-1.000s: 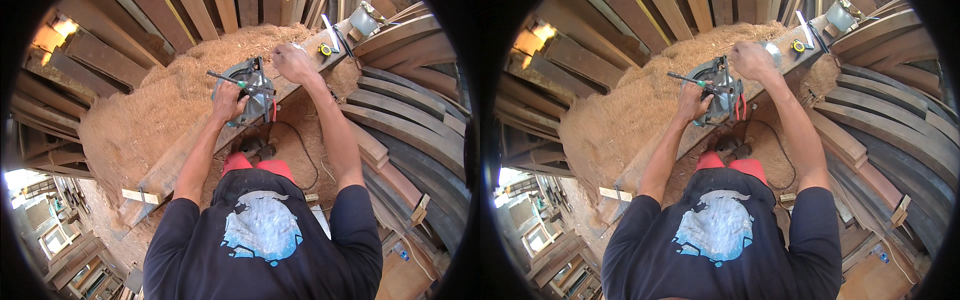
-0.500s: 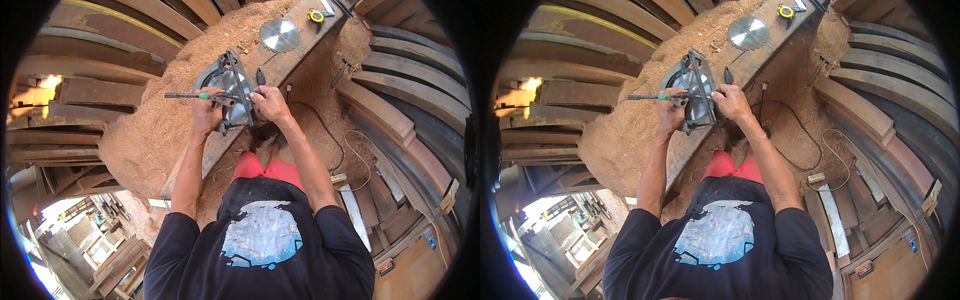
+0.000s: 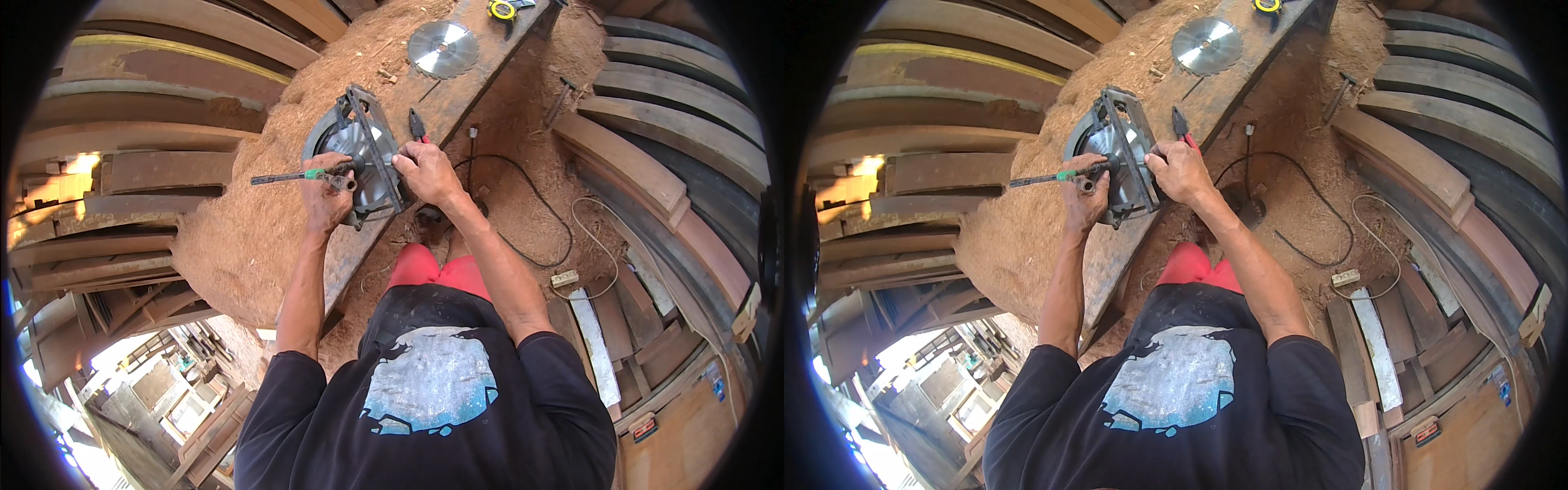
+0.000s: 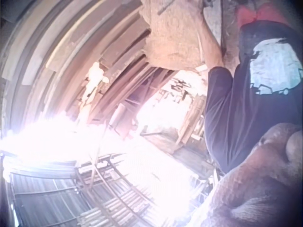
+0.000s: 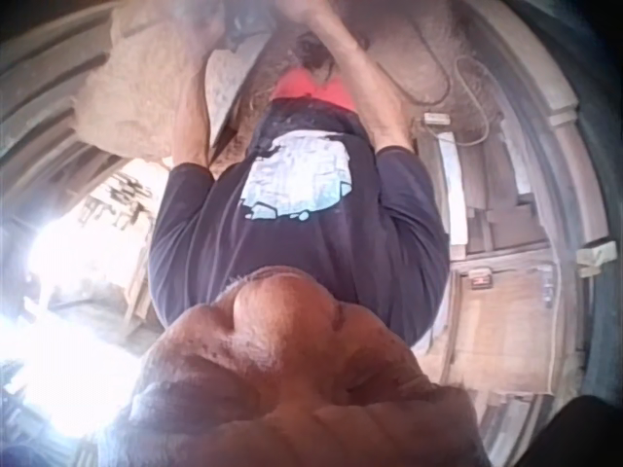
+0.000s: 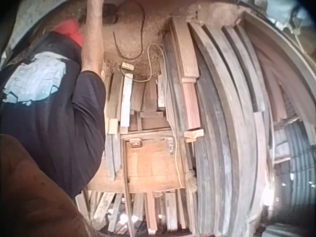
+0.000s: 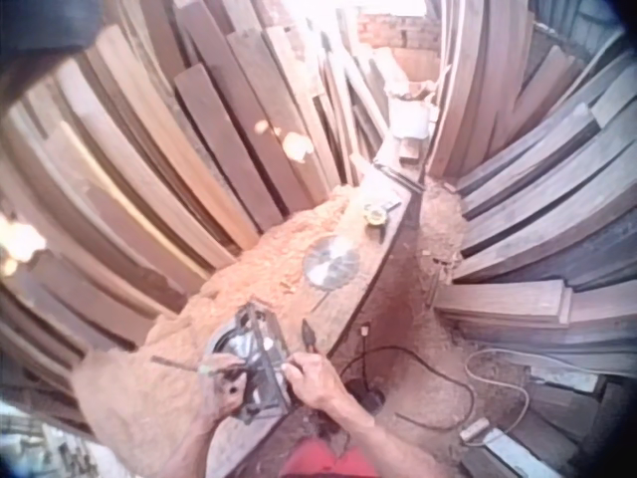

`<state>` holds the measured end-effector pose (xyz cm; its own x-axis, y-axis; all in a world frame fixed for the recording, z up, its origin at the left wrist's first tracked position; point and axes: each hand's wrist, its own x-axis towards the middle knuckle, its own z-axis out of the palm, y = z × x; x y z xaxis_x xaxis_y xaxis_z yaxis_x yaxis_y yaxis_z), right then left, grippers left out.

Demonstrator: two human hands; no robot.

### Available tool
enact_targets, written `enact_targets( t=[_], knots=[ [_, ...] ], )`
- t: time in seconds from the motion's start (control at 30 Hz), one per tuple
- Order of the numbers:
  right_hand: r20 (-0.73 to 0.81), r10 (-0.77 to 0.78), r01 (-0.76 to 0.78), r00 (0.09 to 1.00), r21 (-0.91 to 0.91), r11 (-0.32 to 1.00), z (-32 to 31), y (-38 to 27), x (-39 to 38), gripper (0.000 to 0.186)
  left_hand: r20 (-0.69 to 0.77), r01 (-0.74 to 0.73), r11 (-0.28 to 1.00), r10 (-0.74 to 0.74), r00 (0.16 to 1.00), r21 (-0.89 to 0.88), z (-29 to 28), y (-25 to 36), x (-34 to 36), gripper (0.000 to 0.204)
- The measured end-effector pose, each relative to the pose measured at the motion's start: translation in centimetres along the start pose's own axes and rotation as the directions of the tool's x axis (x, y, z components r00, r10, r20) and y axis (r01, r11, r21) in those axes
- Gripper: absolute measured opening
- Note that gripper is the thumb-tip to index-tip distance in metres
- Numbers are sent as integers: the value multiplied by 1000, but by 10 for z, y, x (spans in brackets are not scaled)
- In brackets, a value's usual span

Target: The person uses a wrench and pliers to adjust the blade and components of a circular saw. They tighten and loosen parts of the saw's mechanism while it rests on a wooden plank in a workshop.

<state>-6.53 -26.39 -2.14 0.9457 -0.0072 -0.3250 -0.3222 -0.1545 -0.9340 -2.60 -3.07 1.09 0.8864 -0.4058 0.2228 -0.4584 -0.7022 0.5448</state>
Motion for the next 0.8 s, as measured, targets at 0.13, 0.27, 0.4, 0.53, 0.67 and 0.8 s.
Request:
enact_targets(
  t=[0.13,0.27,0.4,0.53,0.67,0.8],
  knots=[
    [36,-4,4,999,0,1000,-1,4,0,31,61,-11,997,7,998,80,-5,4,1,27],
    [-9,90,-88,996,136,987,-7,18,1,34,16,-34,997,33,999,66,-3,4,1,26],
    [-204,122,-150,971,-124,981,-25,51,8,34,14,-15,999,14,1000,52,-6,6,3,26],
    [-225,-25,-85,974,-466,881,-43,65,35,33,10,-15,998,14,1000,60,-8,7,4,25],
    [-187,-89,-61,978,-670,740,-45,59,87,40,4,-33,998,32,999,53,-10,5,4,26],
    [-103,-92,-21,990,-772,635,-40,61,129,45,-6,-1,999,1,1000,41,-10,8,3,36]
  ],
)
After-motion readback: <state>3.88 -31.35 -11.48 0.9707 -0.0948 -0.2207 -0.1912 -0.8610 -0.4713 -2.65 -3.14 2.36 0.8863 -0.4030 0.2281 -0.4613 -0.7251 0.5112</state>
